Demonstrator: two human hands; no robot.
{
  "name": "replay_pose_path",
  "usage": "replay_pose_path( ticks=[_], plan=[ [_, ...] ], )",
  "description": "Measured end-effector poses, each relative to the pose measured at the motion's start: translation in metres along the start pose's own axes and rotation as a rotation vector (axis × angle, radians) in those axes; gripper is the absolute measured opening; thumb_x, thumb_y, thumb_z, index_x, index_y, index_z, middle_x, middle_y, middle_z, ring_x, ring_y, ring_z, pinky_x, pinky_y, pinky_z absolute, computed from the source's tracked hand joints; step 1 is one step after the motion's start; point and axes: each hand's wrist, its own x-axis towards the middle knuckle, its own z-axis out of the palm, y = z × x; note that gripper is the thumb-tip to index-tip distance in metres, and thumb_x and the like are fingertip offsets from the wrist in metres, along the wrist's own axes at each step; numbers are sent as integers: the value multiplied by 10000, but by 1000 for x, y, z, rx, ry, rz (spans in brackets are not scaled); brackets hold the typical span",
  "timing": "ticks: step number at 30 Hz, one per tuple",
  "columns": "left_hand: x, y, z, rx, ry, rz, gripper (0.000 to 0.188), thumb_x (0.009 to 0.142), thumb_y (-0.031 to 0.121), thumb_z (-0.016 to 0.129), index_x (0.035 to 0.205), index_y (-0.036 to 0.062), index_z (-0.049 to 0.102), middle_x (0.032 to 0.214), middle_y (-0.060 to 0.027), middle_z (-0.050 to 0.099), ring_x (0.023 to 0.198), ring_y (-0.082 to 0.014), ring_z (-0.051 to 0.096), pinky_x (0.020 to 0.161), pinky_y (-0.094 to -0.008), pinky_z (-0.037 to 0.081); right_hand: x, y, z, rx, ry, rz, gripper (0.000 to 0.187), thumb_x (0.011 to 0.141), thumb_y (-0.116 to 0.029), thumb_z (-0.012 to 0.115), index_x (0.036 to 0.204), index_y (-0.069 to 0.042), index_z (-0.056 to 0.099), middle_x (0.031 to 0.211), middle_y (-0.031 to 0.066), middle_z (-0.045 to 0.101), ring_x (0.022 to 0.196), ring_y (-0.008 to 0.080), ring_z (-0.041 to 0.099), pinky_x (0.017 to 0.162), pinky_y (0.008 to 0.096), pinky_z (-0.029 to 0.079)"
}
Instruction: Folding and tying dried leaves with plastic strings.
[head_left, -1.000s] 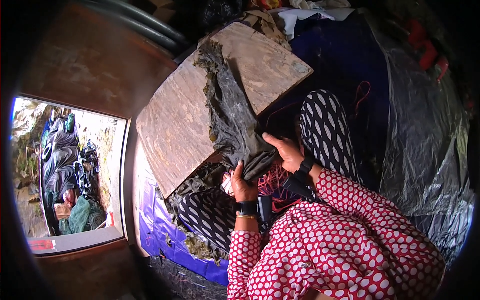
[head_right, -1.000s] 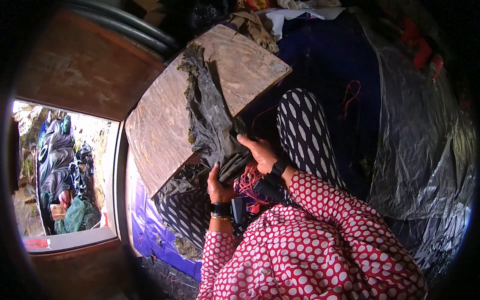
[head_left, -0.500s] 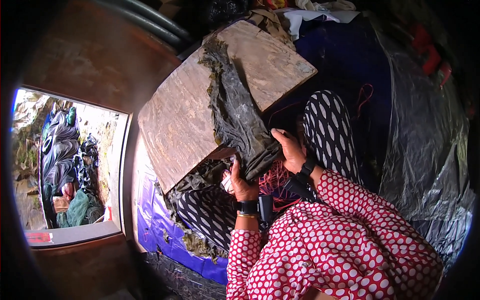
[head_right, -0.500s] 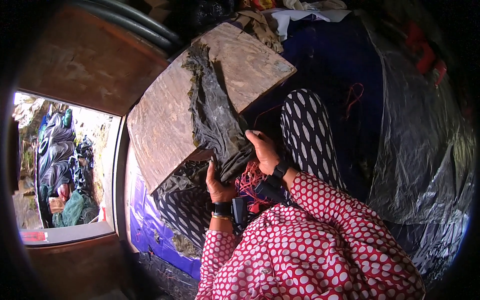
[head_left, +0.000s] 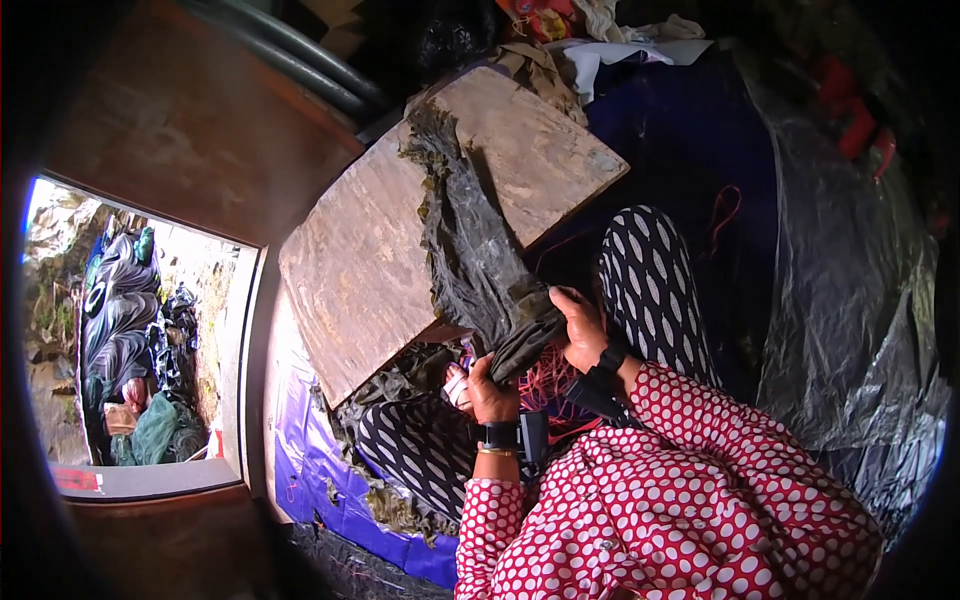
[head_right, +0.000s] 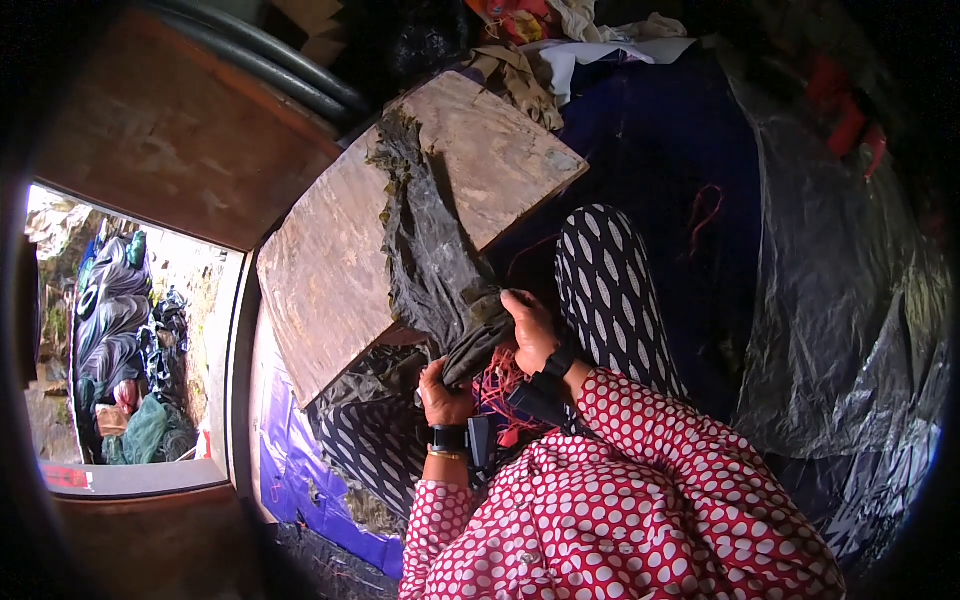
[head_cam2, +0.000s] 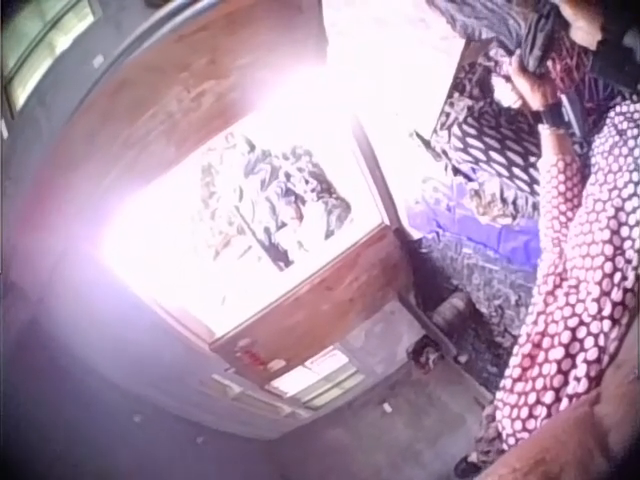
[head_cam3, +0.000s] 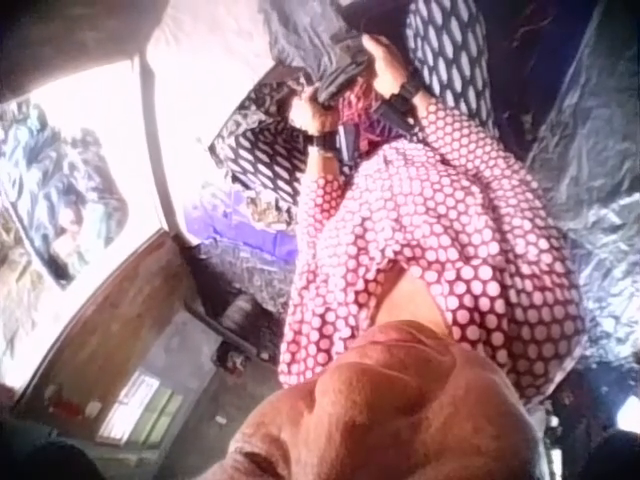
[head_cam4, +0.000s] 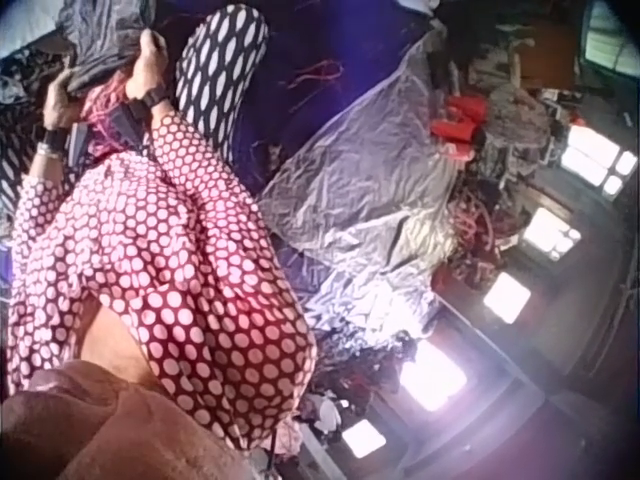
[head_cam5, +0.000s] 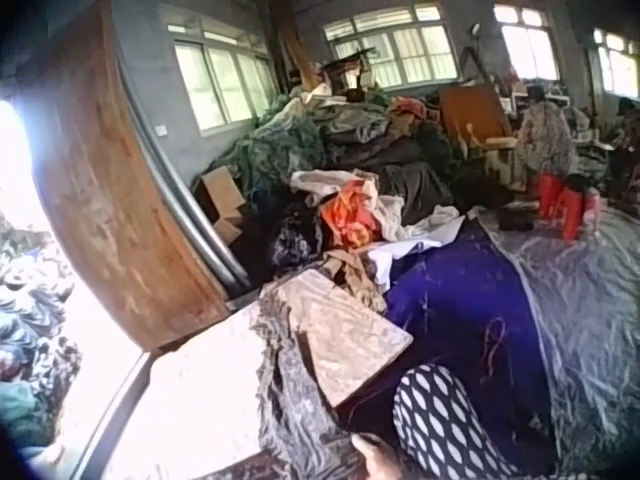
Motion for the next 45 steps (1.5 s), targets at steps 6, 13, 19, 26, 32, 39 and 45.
replay_pose_path(
  ticks=[6,13,19,26,32,39,45],
  plan=[
    [1,6,2,-125,-19,63,322,877,276,539,1095,47,597,1046,-96,649,960,-234,617,867,-377,494,2,-3,6,0,-29,-1,142,876,-169,604,993,-91,614,901,18,637,809,147,618,755,327,510],
    [-6,42,18,-22,-191,-222,321,839,203,622,1133,91,556,1035,-81,631,896,-233,643,747,-382,552,0,-17,11,61,-148,396,294,897,-280,584,1050,-30,611,1003,83,666,892,199,640,860,371,497],
    [-1,96,47,31,-310,197,401,831,233,619,1192,101,503,1038,-60,594,927,-226,616,758,-373,536,10,-28,63,210,-444,307,344,933,-292,512,1164,-40,553,1118,94,626,976,208,615,902,379,479],
    [-23,161,80,-48,-196,374,388,852,252,603,1181,61,525,1113,-117,598,987,-244,612,816,-372,523,3,-69,165,-340,-456,-329,314,891,-233,574,1095,3,606,932,43,649,833,108,582,780,270,452],
    [-4,41,15,-82,-125,-201,308,892,245,560,1088,9,587,1063,-153,648,937,-266,647,784,-343,538,31,-6,17,-173,-115,245,274,861,-284,639,989,-42,639,917,43,654,777,141,625,703,307,511],
    [-5,26,15,-110,-72,-169,256,884,231,571,1036,31,617,1025,-111,666,876,-227,657,732,-316,535,32,-5,7,-92,-108,223,179,884,-251,612,933,-80,633,861,26,670,742,157,647,718,308,527],
    [-3,19,9,-193,-69,-99,149,819,160,628,948,85,635,961,-68,676,861,-222,654,740,-318,531,20,-11,9,73,-193,294,187,899,-274,596,883,-88,613,823,40,662,714,181,643,701,338,527]
  ],
)
